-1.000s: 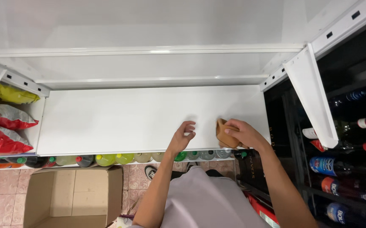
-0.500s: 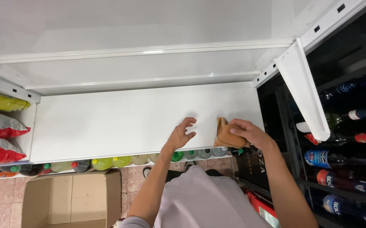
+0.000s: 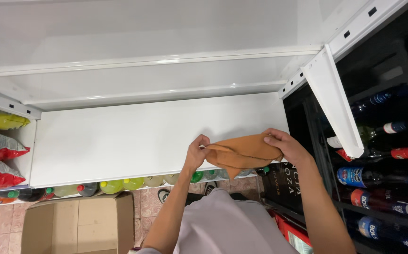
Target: The person wipes a white shelf with a cloth, then picks up a blue bottle from a shelf, wipes it with the cloth, and places it back. The person then picks up a red bottle and wipes it with the cloth.
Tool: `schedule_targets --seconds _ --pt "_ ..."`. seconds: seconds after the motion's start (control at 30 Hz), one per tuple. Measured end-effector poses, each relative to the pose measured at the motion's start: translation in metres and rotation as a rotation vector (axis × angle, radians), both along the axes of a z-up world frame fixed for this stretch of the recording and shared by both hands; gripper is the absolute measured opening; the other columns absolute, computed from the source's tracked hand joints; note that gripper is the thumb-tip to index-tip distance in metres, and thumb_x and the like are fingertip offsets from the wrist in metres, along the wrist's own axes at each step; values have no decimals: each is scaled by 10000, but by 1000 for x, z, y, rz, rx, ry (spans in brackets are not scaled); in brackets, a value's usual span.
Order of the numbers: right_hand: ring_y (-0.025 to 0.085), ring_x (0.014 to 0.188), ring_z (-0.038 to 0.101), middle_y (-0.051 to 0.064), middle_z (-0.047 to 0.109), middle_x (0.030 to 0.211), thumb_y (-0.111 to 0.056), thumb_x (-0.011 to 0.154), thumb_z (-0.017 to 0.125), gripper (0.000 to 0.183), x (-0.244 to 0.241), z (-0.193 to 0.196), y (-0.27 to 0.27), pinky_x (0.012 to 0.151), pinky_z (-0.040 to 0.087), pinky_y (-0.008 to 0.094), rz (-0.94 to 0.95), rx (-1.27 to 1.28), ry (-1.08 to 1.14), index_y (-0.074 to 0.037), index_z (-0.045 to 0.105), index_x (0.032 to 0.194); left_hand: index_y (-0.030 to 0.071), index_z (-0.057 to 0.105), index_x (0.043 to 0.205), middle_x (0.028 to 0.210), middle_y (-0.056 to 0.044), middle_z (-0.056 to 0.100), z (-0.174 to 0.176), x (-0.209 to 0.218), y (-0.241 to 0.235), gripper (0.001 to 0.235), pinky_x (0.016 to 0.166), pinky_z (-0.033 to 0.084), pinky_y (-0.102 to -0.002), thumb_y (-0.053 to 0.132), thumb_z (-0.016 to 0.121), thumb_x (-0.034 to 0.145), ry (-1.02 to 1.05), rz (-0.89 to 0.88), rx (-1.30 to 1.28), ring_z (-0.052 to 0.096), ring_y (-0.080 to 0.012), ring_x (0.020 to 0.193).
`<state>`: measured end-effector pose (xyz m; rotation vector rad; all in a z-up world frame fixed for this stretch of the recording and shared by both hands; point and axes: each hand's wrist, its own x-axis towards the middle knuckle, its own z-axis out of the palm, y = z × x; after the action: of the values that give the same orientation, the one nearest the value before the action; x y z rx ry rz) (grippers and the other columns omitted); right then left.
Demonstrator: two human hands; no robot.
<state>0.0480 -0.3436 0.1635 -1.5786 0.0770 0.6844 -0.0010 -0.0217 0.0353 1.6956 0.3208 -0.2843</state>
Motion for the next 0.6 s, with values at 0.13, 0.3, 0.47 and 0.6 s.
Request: schedule_targets --seconds 0.13,0.3,0.47,0.6 --pt "270 957 662 154 735 1002 -175 1007 666 183 0 -19 -10 895 524 446 -36 -139 -7 -40 742 1104 149 484 827 717 -24 542 3 1 -12 166 721 518 -390 90 639 832 -24 50 191 581 -193 765" --pt "362 1263 590 167 599 1365 -389 1018 650 398 10 -90 -35 1005 510 525 -208 -750 -80 -280 587 1397 179 267 1548 1458 -294 399 -2 1 -32 817 1163 447 -589 318 744 900 151 -399 464 483 -530 1358" --pt "455 1401 444 221 395 1564 -460 1015 555 618 -7 -125 -31 1064 454 636 -32 -1041 -68 -139 447 1531 127 568 1389 1251 -209 703 -40 -33 -16 561 1070 498 -525 466 625 946 242 -651 419 631 -424 1247" --pt "507 1499 240 233 219 1655 -629 1056 364 728 -11 -119 21 1129 222 769 34 -1025 -43 -181 284 1625 191 662 1296 1222 -150 738 -51 -74 6 481 1053 508 -486 530 582 965 361 -618 401 654 -368 1231"
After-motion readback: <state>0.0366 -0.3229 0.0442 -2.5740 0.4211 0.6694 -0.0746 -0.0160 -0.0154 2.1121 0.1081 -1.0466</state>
